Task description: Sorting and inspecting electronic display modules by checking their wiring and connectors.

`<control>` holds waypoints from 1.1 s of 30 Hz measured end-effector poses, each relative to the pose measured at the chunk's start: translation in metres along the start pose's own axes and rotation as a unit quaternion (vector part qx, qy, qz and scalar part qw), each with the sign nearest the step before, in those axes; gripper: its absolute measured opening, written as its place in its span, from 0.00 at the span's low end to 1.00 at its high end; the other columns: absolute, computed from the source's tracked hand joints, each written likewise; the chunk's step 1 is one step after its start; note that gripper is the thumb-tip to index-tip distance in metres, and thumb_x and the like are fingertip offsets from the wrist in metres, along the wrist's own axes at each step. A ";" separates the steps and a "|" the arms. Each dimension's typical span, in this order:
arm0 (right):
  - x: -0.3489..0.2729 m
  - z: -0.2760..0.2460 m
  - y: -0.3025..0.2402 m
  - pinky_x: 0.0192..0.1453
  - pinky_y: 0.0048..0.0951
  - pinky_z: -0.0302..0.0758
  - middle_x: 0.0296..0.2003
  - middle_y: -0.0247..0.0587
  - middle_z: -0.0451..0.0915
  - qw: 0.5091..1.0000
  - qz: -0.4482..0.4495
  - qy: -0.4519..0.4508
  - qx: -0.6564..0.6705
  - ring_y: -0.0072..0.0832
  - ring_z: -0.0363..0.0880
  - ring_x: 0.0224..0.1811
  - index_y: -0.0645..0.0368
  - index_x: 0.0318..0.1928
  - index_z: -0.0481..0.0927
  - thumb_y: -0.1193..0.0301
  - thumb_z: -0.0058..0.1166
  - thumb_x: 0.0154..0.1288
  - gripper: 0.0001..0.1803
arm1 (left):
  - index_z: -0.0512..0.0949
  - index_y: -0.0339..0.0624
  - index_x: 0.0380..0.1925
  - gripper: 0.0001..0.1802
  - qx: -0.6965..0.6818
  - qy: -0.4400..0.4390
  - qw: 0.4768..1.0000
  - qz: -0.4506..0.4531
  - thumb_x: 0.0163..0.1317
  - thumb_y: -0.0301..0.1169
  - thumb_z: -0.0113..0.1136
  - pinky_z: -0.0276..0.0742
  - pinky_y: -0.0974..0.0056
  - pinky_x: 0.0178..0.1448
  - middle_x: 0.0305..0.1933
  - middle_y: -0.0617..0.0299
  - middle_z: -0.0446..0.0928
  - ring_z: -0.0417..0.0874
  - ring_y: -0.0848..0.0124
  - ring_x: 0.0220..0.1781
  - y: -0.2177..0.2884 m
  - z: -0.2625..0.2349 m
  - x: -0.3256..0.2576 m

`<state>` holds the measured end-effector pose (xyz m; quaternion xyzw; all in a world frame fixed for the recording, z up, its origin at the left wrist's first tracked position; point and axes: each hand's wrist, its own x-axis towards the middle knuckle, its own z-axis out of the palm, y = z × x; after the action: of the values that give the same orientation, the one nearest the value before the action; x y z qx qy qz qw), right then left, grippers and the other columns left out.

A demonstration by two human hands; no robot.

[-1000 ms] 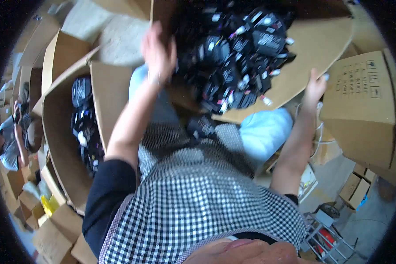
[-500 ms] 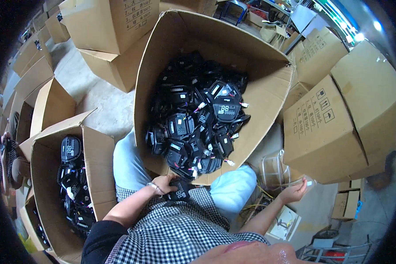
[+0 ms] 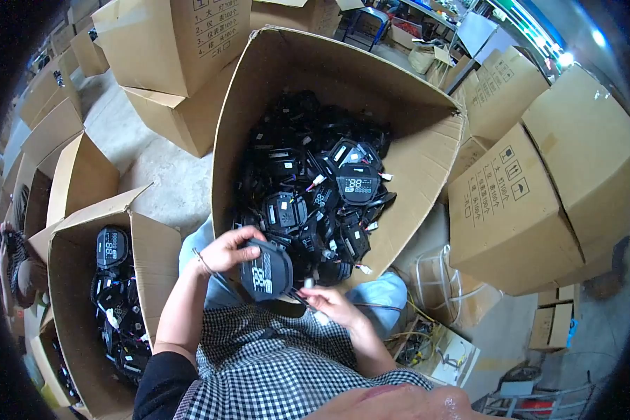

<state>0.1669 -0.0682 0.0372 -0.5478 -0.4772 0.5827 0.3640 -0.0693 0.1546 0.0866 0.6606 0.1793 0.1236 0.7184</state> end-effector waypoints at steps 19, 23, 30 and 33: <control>0.018 0.065 0.079 0.19 0.16 0.59 0.35 0.38 0.83 0.924 0.174 0.125 0.318 0.12 0.63 0.17 0.63 0.57 0.74 0.72 0.52 0.70 0.17 | 0.68 0.42 0.61 0.28 0.280 -0.005 0.960 0.002 0.62 0.39 0.60 0.75 0.54 0.56 0.55 0.46 0.76 0.78 0.50 0.55 -0.144 0.109 -0.028; 0.002 0.063 0.056 0.22 0.19 0.64 0.31 0.33 0.81 0.954 0.119 0.219 0.167 0.13 0.64 0.19 0.57 0.70 0.61 0.72 0.45 0.74 0.26 | 0.76 0.45 0.54 0.21 0.318 0.057 0.946 0.036 0.66 0.43 0.55 0.79 0.56 0.48 0.49 0.53 0.80 0.82 0.54 0.49 -0.157 0.116 -0.027; -0.014 0.048 0.039 0.31 0.26 0.72 0.21 0.36 0.77 0.980 0.100 0.169 -0.028 0.21 0.75 0.24 0.64 0.48 0.72 0.72 0.45 0.73 0.09 | 0.76 0.56 0.55 0.20 0.322 0.081 0.943 0.015 0.67 0.48 0.51 0.80 0.57 0.40 0.41 0.58 0.82 0.84 0.57 0.41 -0.143 0.117 -0.028; -0.009 0.035 0.027 0.27 0.23 0.67 0.20 0.32 0.77 0.981 0.184 0.056 -0.018 0.18 0.71 0.20 0.64 0.42 0.75 0.69 0.47 0.73 0.10 | 0.76 0.59 0.55 0.20 0.356 0.088 0.930 0.015 0.67 0.49 0.50 0.79 0.57 0.34 0.34 0.59 0.81 0.84 0.59 0.35 -0.146 0.120 -0.029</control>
<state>0.1362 -0.0901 0.0120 -0.6648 -0.3576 0.5993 0.2665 -0.0533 0.0197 -0.0479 0.8622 0.2646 0.1197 0.4151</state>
